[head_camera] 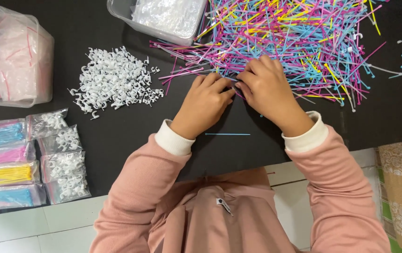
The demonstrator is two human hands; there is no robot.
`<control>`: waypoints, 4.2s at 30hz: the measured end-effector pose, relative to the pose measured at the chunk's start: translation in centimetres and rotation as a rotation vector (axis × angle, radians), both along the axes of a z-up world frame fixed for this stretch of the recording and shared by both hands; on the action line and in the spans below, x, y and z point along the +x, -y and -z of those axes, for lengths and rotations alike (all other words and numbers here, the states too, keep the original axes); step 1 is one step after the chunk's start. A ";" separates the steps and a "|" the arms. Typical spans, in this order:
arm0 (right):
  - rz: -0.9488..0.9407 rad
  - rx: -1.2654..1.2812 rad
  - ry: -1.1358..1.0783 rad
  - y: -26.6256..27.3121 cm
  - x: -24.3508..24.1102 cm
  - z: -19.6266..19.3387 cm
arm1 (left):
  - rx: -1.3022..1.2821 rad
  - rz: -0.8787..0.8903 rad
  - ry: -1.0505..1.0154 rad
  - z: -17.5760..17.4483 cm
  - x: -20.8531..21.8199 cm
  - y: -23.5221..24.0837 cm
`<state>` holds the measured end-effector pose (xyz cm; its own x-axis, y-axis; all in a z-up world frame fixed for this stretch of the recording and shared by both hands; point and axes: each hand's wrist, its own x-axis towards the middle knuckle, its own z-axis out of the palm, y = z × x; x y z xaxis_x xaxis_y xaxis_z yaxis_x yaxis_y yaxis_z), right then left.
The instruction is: The person sits on the floor and sorts a mixed pile of colorful zip ties by hand, separating blue zip ties from the rest. They gather the blue zip ties into a neat stack and place them into a small clear plastic bag.
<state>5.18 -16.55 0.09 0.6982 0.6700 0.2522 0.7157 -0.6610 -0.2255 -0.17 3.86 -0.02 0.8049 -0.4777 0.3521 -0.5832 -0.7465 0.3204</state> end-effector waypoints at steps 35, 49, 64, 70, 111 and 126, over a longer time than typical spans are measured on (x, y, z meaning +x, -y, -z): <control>-0.053 0.815 -0.780 1.6 -0.4 -1.6 | -0.338 -0.077 -0.196 -4.7 0.1 -2.1; -0.281 0.135 -0.814 -0.1 -2.3 -3.1 | 0.069 0.059 -0.875 -4.9 -1.0 -3.5; -0.027 0.196 -0.030 0.1 0.6 0.1 | -0.183 -0.092 -0.327 -2.4 0.6 -1.9; -0.033 0.149 0.132 -2.2 1.3 0.6 | -0.065 -0.185 -0.151 0.0 0.7 -1.9; -0.180 0.598 -0.722 -0.8 -1.3 -1.9 | -0.497 -0.123 -0.771 -5.0 0.0 -3.5; -0.186 0.351 -0.491 -1.0 -1.4 -1.1 | -0.104 -0.110 -0.820 -5.3 0.1 -3.9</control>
